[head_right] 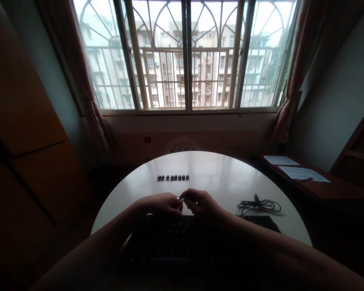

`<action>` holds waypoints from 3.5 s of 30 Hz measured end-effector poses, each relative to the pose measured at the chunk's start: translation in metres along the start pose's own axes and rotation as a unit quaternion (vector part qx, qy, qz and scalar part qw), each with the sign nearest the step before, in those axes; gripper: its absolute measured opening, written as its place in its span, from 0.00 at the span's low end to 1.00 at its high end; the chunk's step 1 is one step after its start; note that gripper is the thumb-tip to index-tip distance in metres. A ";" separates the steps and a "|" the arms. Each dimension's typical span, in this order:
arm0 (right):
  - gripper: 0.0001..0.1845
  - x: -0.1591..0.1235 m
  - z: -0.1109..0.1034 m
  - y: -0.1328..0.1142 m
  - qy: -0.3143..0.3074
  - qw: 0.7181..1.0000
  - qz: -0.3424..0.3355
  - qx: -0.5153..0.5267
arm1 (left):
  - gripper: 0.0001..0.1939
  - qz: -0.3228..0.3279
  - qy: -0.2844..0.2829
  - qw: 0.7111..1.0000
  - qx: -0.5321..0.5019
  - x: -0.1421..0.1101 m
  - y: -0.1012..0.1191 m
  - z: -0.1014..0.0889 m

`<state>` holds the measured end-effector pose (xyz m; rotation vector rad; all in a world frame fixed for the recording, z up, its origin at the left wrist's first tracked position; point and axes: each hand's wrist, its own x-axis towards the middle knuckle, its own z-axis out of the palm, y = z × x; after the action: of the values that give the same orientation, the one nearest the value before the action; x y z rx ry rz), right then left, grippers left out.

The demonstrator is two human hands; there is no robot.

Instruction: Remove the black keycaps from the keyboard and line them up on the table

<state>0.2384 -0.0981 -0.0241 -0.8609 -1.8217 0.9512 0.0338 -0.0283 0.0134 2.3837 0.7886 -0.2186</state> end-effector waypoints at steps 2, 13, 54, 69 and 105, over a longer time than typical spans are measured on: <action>0.11 0.001 0.002 0.000 -0.007 1.000 -0.012 -0.009 | 0.12 0.002 -0.001 1.000 0.000 -0.001 0.003 0.000; 0.11 -0.010 -0.017 -0.008 0.070 0.990 0.043 0.115 | 0.15 -0.018 -0.007 1.000 0.000 0.002 0.005 -0.001; 0.24 -0.011 -0.046 -0.011 -0.130 0.980 0.146 0.040 | 0.14 -0.007 -0.011 1.000 0.021 0.000 0.010 -0.003; 0.19 -0.015 -0.041 -0.023 -0.168 0.973 0.060 -0.149 | 0.14 -0.001 -0.006 1.000 0.017 -0.001 0.012 -0.003; 0.22 -0.012 -0.045 -0.006 -0.139 0.980 0.137 0.042 | 0.14 -0.014 -0.004 1.000 0.014 -0.001 0.012 -0.002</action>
<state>0.2832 -0.0996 -0.0095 -0.9812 -1.9104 1.3722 0.0401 -0.0350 0.0215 2.3970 0.8211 -0.2530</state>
